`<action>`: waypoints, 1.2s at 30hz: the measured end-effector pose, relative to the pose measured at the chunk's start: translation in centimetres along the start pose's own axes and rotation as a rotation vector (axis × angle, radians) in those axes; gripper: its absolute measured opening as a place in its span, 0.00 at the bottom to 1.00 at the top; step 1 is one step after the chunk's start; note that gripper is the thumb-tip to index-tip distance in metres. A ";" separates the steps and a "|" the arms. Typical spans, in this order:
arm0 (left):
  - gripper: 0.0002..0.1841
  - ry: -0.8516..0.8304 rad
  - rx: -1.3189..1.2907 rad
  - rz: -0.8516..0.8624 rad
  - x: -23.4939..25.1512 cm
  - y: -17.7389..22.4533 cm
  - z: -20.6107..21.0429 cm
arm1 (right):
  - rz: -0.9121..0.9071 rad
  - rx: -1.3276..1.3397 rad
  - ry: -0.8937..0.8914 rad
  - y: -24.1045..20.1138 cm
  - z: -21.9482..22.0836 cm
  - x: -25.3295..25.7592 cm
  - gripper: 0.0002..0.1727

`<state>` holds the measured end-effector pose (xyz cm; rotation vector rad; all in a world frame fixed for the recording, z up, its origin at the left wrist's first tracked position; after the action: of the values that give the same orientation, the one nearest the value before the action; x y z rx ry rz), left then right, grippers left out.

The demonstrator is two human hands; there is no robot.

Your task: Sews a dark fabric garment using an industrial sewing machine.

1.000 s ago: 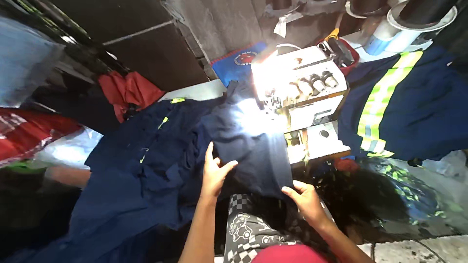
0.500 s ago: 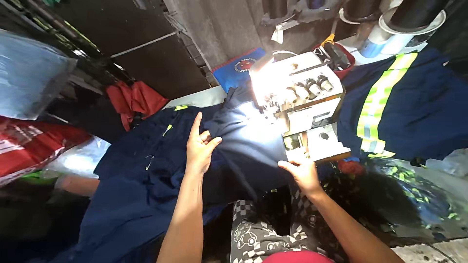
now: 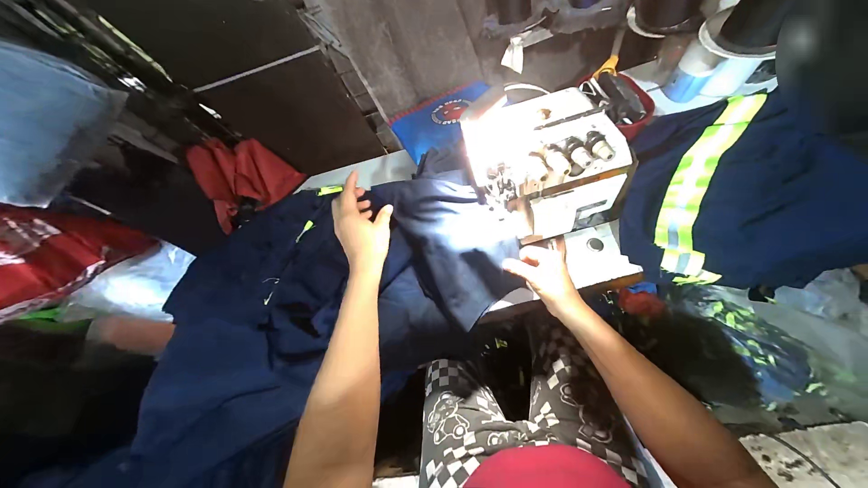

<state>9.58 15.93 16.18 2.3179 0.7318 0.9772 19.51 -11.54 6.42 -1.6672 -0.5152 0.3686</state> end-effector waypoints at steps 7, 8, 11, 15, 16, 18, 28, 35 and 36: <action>0.19 0.163 -0.045 0.447 -14.8 -0.6 2.8 | 0.058 0.186 -0.125 1.0 -1.2 -4.6 0.11; 0.17 0.119 -0.067 0.503 -16.0 -0.6 3.4 | 0.079 0.185 -0.141 0.8 -1.3 -4.8 0.11; 0.22 -0.017 -0.058 0.673 -17.7 0.0 5.0 | 0.132 0.194 -0.154 0.3 -1.6 -5.0 0.09; 0.35 -0.077 0.069 0.798 -17.2 1.7 7.3 | 0.169 0.321 -0.093 -1.0 -1.3 -4.9 0.02; 0.39 -0.072 0.125 0.803 -16.7 1.9 7.9 | 0.189 0.366 -0.082 -1.5 -1.2 -4.9 0.03; 0.43 -0.072 0.180 0.798 -15.4 2.3 8.7 | 0.244 0.440 -0.067 -2.0 -1.2 -5.1 0.06; 0.27 -0.239 0.335 0.630 -12.8 4.6 7.3 | -0.050 0.277 0.145 -0.6 0.4 -3.6 0.15; 0.32 -0.615 0.660 0.307 -4.8 7.7 6.6 | -0.391 -0.290 0.327 -3.1 0.8 1.2 0.07; 0.34 -0.639 0.682 0.286 -4.0 7.6 7.0 | -0.432 -0.372 0.341 -3.6 0.9 1.4 0.06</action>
<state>14.58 6.15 14.86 3.1384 0.5079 0.0091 19.76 -9.66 9.92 -1.8639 -0.6940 -0.3437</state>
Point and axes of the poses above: each hand's wrist, its own x-axis towards the middle knuckle, its own z-axis out of the palm, y = z × x, the point moved 1 cm from there along x, towards the middle knuckle
